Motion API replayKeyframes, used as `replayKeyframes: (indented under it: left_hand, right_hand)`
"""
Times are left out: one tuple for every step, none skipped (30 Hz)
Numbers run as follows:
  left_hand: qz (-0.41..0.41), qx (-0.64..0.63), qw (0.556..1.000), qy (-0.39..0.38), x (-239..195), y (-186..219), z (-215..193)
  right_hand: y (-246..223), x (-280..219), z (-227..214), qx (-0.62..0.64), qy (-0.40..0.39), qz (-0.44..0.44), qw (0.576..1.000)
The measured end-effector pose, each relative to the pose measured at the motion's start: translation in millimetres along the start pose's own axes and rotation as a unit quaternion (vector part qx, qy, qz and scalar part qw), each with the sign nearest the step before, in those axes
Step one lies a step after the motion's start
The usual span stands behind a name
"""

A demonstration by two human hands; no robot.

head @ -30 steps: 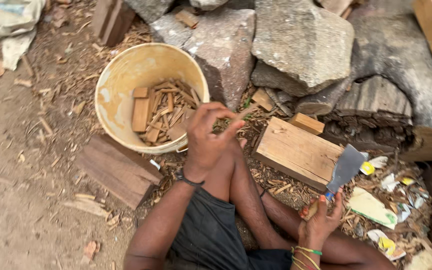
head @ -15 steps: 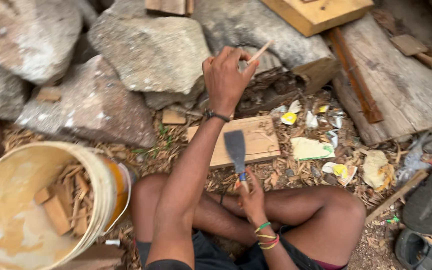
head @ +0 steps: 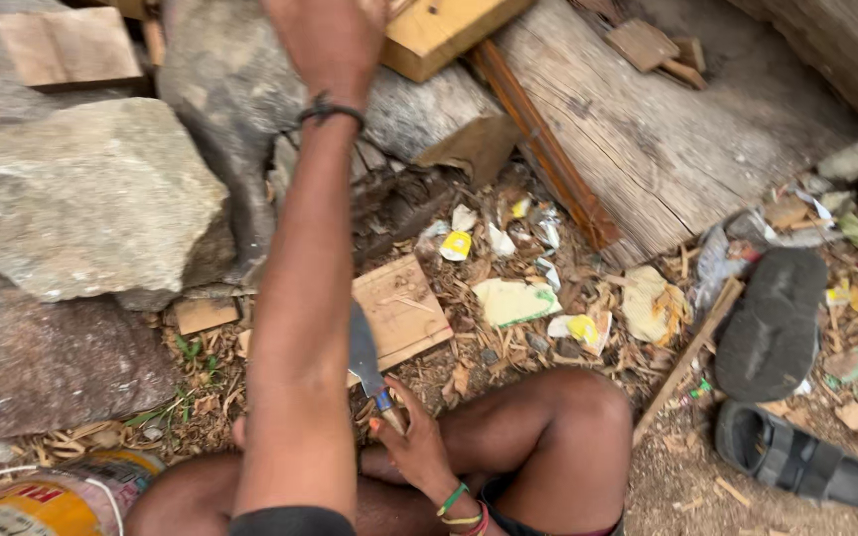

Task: The person sits on the ground and uses a machete to split small wooden blocks into thin strips. They place the blocks on a wooden board, strike them with the machete, and then collect the resulting strips, placing them into a nearby bucket.

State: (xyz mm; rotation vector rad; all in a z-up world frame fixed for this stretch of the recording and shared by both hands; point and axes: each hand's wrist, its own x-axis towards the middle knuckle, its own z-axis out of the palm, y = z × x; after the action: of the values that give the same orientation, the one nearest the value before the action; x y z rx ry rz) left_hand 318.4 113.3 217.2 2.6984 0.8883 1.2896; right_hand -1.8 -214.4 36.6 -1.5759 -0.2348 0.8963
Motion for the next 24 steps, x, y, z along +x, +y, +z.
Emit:
replayKeyframes:
  left_hand:
    - [0.021,-0.044,0.999,0.011,-10,-5,-8]
    - [0.041,-0.081,0.996,0.025,-25,-12,-21]
    - [0.041,-0.093,0.995,0.019,-40,-13,-33]
    - [0.038,-0.103,0.994,0.016,-54,-15,-49]
    - [0.036,-0.113,0.993,0.013,-71,-18,-66]
    - [0.006,-0.163,0.987,-0.015,-90,-21,-85]
    - [-0.025,-0.212,0.976,-0.042,-109,-25,-104]
    - [-0.037,-0.267,0.962,-0.045,-133,-32,-123]
    - [-0.051,-0.321,0.945,-0.049,-155,-41,-140]
    - [-0.067,-0.314,0.945,-0.062,-180,-52,-156]
    - [-0.081,-0.306,0.945,-0.075,-208,-63,-173]
    - [-0.076,-0.326,0.938,-0.088,-243,-73,-200]
    - [-0.104,-0.325,0.934,-0.106,-276,-77,-219]
    - [-0.161,-0.262,0.94,-0.146,-305,-80,-234]
    - [-0.182,-0.205,0.945,-0.179,-335,-80,-245]
    - [-0.266,-0.053,0.926,-0.262,-369,-75,-252]
    - [-0.366,-0.314,0.845,-0.23,-401,-68,-256]
    - [-0.349,-0.319,0.844,-0.252,-430,-59,-258]
    - [-0.332,-0.323,0.843,-0.274,-453,-51,-258]
    - [-0.366,-0.435,0.775,-0.275,-468,-44,-253]
    - [-0.392,-0.54,0.695,-0.269,-476,-42,-242]
    - [-0.438,-0.563,0.651,-0.26,-478,-44,-229]
    - [-0.481,-0.585,0.604,-0.249,-477,-45,-213]
    - [-0.513,-0.609,0.553,-0.245,-473,-45,-198]
  right_hand:
    - [0,-2,-3,-0.012,0.008,-0.023,1.0]
    - [-2,-1,-3,-0.023,0.008,-0.05,0.998]
    - [-3,-2,-2,-0.035,0.008,-0.076,0.996]
    - [-3,-4,0,-0.029,0.005,-0.046,0.998]
    - [-3,-7,2,-0.024,0.001,-0.016,1.0]
    - [-3,-6,2,-0.022,-0.002,0.01,1.0]
    - [-2,2,0,-0.046,0.01,-0.09,0.995]
    - [2,1,1,-0.066,0.025,-0.177,0.982]
    - [7,-2,3,-0.088,0.039,-0.261,0.961]
    - [13,-6,6,-0.098,0.056,-0.294,0.949]
    - [16,-4,10,-0.11,0.072,-0.326,0.936]
    - [14,5,6,-0.128,0.09,-0.376,0.913]
    - [11,-4,3,-0.085,0.058,-0.229,0.968]
    - [3,-8,2,-0.034,0.023,-0.088,0.995]
    - [-6,-8,1,0.021,-0.016,0.052,0.998]
    - [-14,-9,0,0.047,-0.02,0.069,0.996]
    - [-21,-10,-2,0.074,-0.023,0.085,0.993]
    - [-27,-16,-3,0.098,-0.032,0.107,0.989]
    - [-33,-17,-4,0.001,-0.033,0.081,0.996]
    - [-40,-20,-6,-0.099,-0.042,0.057,0.993]
    - [-45,-24,-6,-0.199,-0.051,0.032,0.978]
    - [-49,-33,-10,-0.276,-0.048,-0.095,0.955]
    - [-52,-44,-21,-0.345,-0.046,-0.222,0.911]
    - [-56,-50,-34,-0.407,-0.032,-0.345,0.845]
